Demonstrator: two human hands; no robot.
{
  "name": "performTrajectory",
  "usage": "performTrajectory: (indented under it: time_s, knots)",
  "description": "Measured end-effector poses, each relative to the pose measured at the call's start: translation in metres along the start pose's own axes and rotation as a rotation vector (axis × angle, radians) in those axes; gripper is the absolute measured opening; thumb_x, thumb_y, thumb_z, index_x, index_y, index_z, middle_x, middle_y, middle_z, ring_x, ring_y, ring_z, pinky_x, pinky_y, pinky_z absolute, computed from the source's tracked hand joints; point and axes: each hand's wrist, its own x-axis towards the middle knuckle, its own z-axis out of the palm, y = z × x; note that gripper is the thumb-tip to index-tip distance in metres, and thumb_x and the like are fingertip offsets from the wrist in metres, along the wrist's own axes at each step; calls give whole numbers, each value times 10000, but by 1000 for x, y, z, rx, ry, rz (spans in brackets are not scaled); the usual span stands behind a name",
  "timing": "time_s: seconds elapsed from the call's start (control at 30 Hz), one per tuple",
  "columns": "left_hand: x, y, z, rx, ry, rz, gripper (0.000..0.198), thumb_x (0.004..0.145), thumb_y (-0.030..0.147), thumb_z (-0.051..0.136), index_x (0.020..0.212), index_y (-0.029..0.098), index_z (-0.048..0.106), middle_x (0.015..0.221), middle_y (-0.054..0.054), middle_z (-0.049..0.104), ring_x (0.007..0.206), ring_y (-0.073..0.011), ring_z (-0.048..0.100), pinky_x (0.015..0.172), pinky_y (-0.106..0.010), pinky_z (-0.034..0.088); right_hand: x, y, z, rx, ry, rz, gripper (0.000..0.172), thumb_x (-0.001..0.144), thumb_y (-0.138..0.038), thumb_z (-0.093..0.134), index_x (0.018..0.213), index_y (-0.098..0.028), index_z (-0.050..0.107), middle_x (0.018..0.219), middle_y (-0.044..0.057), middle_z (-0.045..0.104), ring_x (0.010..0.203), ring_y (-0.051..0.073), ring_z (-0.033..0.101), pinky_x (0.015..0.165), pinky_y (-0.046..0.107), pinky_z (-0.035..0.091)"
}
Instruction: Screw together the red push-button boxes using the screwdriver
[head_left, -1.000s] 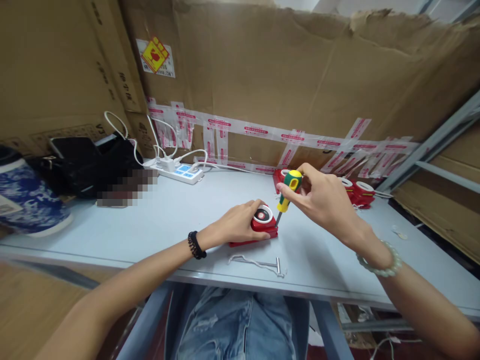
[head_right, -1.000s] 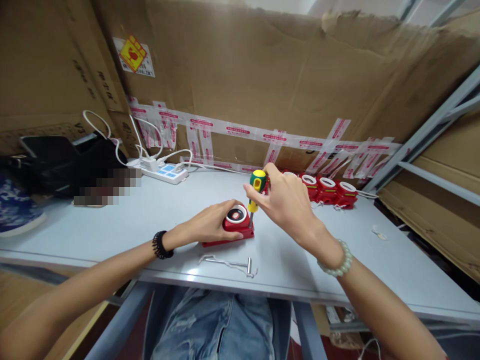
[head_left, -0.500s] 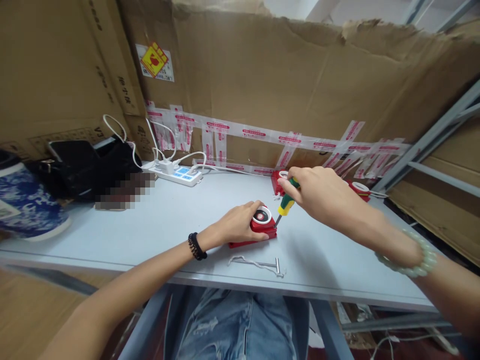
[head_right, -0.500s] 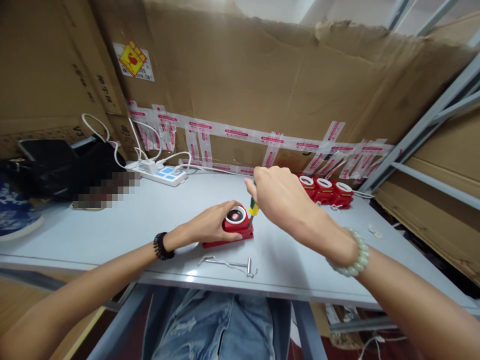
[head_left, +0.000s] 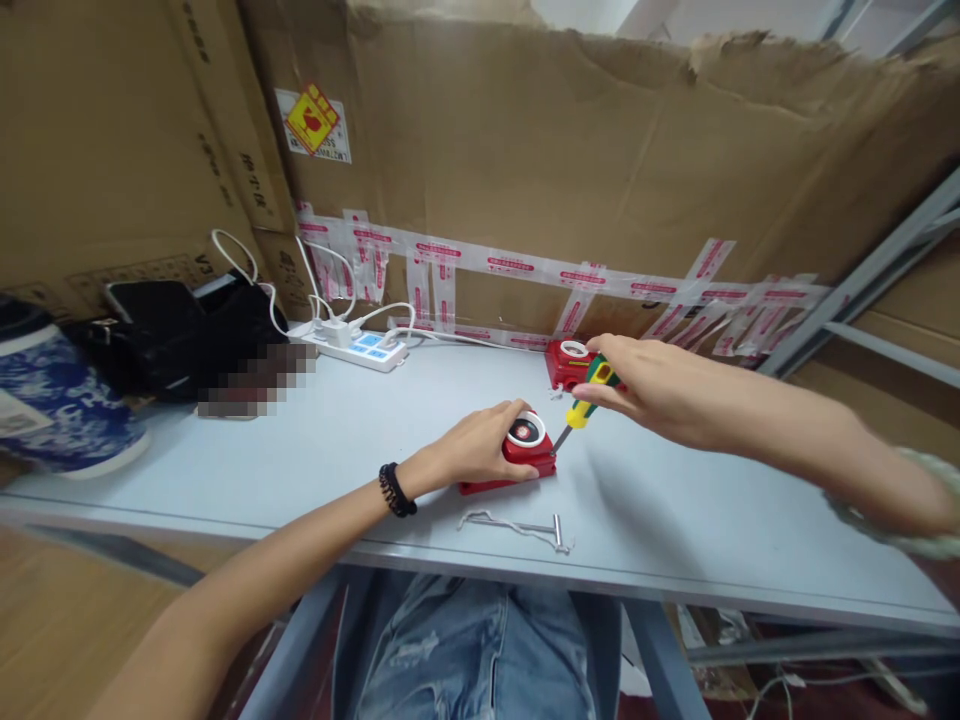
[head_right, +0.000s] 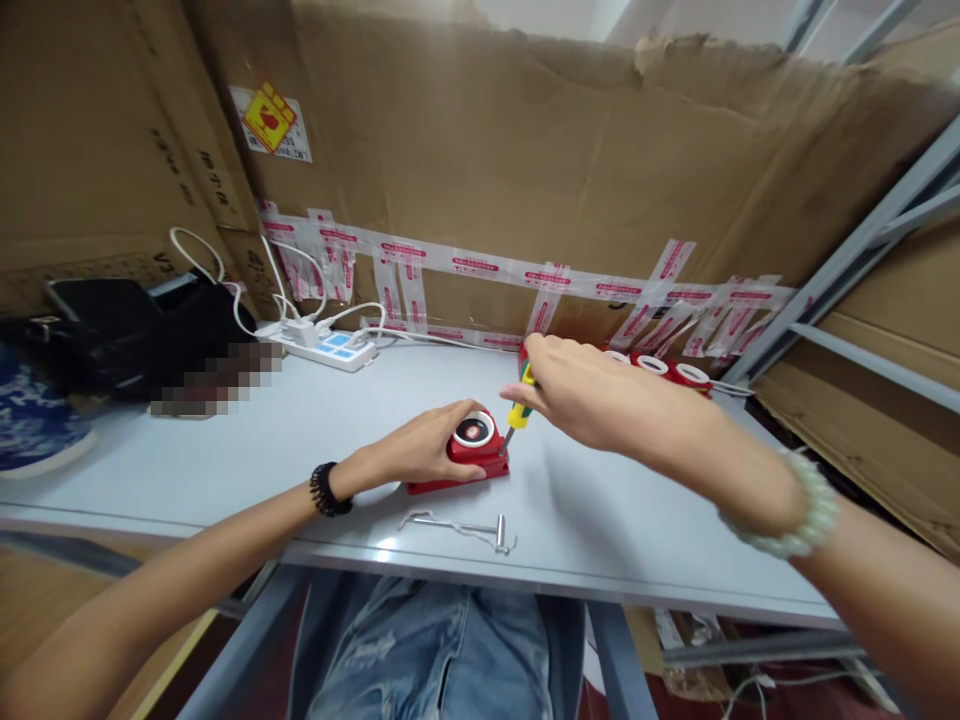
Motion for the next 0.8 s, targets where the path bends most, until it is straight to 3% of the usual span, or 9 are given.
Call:
performTrajectory:
  time_s: [0.07, 0.13, 0.2, 0.27, 0.37, 0.47, 0.63, 0.7, 0.8]
  knots:
    - [0, 0, 0, 1, 4, -1, 598, 693, 540, 650, 1151, 217, 443, 1093, -79, 589, 907, -256, 595, 767, -355, 469, 4, -7, 5, -124, 30, 145, 566, 901, -577, 245, 970, -108, 554, 808, 158, 642, 699, 280, 620, 561, 359, 413]
    - [0, 0, 0, -2, 7, -1, 604, 688, 537, 656, 1155, 218, 442, 1094, -78, 588, 911, -257, 594, 766, -353, 471, 8, -11, 9, -167, 50, 227, 526, 915, -545, 229, 918, -127, 548, 730, 138, 634, 660, 289, 619, 529, 352, 391]
    - [0, 0, 0, -6, 7, -1, 612, 687, 533, 658, 1165, 219, 438, 1097, -78, 588, 913, -256, 595, 768, -352, 472, 9, -10, 10, -103, 65, 188, 411, 933, -463, 261, 921, -156, 534, 754, 110, 639, 695, 275, 624, 563, 349, 404]
    - [0, 0, 0, -10, 5, 1, 620, 691, 533, 654, 1176, 217, 432, 1097, -79, 589, 913, -255, 597, 775, -355, 472, 7, -6, 7, 14, 75, 62, 291, 927, -385, 324, 999, -172, 509, 899, 100, 645, 797, 252, 624, 639, 345, 428]
    - [-1, 0, -1, -18, 3, 6, 622, 694, 534, 651, 1178, 214, 429, 1098, -81, 589, 918, -257, 598, 783, -360, 474, 0, -3, 1, 144, 64, -92, 297, 902, -343, 391, 1154, -194, 442, 1116, 102, 595, 945, 231, 597, 729, 329, 437]
    - [-1, 1, -1, -16, 1, 2, 624, 692, 530, 656, 1180, 215, 428, 1100, -84, 591, 925, -261, 600, 791, -362, 474, -4, -5, 0, 133, 39, -48, 349, 907, -399, 363, 1162, -175, 446, 1070, 124, 616, 909, 248, 613, 708, 338, 436]
    - [-1, 1, -1, -12, 0, 7, 613, 698, 522, 656, 1175, 210, 431, 1108, -91, 593, 923, -259, 603, 788, -360, 477, 2, -11, 11, -26, 87, 200, 389, 913, -461, 313, 1040, -125, 464, 766, 131, 646, 661, 276, 618, 549, 341, 391]
    - [-1, 1, -1, -12, -1, 4, 623, 694, 516, 662, 1186, 214, 427, 1119, -92, 591, 927, -259, 602, 791, -361, 478, 3, -11, 12, 30, 107, 148, 291, 908, -404, 352, 1037, -162, 447, 794, 101, 649, 649, 242, 608, 547, 322, 387]
    - [-1, 0, -2, -12, -5, 3, 636, 693, 512, 664, 1199, 213, 420, 1122, -92, 590, 931, -259, 601, 796, -363, 479, 0, -12, 6, 197, 110, -4, 204, 884, -315, 409, 1054, -205, 431, 977, 79, 637, 785, 197, 610, 644, 300, 425]
